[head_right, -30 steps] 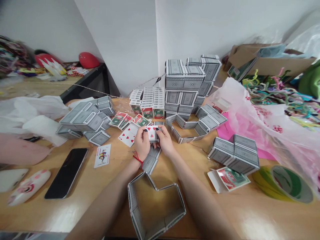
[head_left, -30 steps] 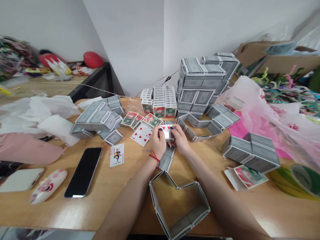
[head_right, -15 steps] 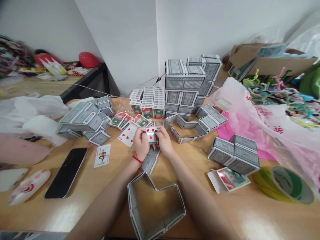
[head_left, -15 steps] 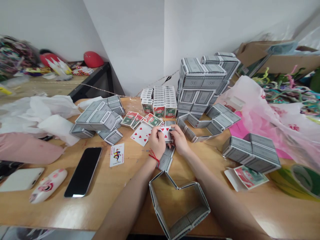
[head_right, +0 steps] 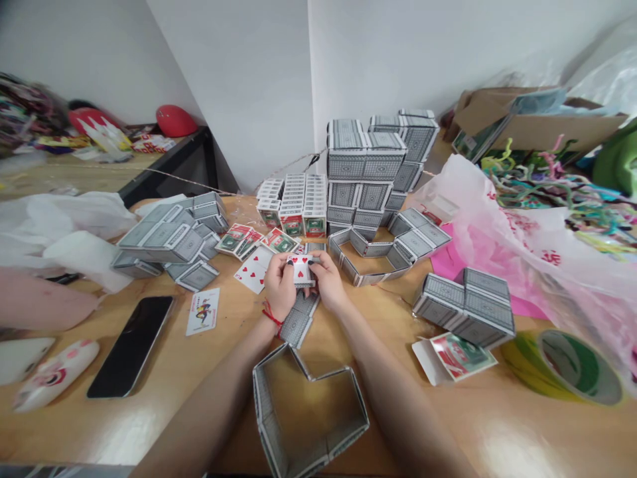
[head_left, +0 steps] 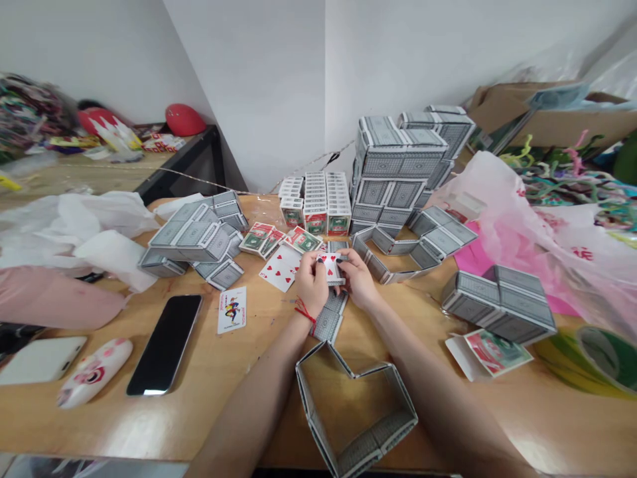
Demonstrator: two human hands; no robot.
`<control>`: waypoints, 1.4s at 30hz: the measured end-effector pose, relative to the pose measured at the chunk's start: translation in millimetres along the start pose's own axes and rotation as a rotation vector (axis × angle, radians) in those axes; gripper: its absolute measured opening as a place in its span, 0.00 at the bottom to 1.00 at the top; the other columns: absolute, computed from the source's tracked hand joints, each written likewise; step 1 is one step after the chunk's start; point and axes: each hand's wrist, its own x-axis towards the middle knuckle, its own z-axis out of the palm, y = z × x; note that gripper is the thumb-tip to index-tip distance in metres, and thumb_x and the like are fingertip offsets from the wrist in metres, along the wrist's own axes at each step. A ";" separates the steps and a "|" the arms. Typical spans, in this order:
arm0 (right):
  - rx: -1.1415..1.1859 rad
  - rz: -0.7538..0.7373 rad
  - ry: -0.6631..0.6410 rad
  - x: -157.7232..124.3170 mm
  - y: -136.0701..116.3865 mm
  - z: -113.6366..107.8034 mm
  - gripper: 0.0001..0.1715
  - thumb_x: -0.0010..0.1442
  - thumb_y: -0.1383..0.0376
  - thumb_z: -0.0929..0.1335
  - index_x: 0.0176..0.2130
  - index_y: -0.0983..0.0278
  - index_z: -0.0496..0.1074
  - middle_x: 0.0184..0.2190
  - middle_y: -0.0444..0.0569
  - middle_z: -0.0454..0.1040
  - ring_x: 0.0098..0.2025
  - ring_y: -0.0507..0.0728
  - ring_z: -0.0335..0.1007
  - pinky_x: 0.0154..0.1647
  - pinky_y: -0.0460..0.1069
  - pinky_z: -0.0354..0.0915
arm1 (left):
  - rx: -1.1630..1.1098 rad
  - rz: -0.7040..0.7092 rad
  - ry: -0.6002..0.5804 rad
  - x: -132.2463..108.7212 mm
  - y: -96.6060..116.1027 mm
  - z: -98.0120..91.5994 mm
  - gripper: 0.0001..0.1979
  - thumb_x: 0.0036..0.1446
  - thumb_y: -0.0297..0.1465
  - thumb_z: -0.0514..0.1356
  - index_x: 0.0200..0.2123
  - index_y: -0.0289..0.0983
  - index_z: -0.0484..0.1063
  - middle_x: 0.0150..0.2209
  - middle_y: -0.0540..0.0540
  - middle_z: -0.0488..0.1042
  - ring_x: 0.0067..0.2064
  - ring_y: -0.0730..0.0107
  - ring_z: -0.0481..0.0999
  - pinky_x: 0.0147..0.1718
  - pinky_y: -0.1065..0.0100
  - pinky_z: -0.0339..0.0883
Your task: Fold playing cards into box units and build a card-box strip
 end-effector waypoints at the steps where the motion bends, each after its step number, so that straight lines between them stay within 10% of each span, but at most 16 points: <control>1: 0.004 0.002 0.000 0.3 0.2 -0.4 0.11 0.50 0.64 0.62 0.37 0.58 0.59 0.12 0.33 0.61 0.08 0.50 0.56 0.06 0.42 0.46 | 0.001 -0.002 -0.002 0.0 0.0 -0.1 0.06 0.54 0.28 0.49 0.34 0.38 0.64 0.27 0.50 0.68 0.28 0.73 0.68 0.28 0.72 0.61; 11: -0.006 0.047 -0.027 -0.1 -1.0 -3.0 0.12 0.49 0.64 0.62 0.37 0.59 0.59 0.12 0.35 0.64 0.09 0.51 0.59 0.07 0.42 0.47 | 0.037 0.044 0.002 1.9 8.2 -2.7 0.06 0.51 0.26 0.50 0.30 0.38 0.66 0.27 0.51 0.68 0.28 0.74 0.67 0.27 0.73 0.61; 33: -0.061 -0.055 0.041 -0.7 5.9 -1.2 0.08 0.50 0.62 0.64 0.34 0.60 0.61 0.16 0.36 0.64 0.12 0.48 0.57 0.09 0.43 0.55 | -0.343 -0.331 -0.093 5.8 4.6 2.0 0.07 0.46 0.26 0.51 0.31 0.36 0.65 0.22 0.53 0.64 0.20 0.77 0.63 0.16 0.75 0.57; 42: -0.002 -0.073 0.154 0.7 7.5 1.3 0.09 0.49 0.61 0.65 0.33 0.62 0.65 0.17 0.37 0.64 0.14 0.48 0.57 0.11 0.43 0.56 | -0.182 -0.137 -0.001 3.0 -0.7 4.1 0.06 0.51 0.28 0.52 0.34 0.37 0.65 0.28 0.50 0.68 0.29 0.74 0.68 0.27 0.73 0.63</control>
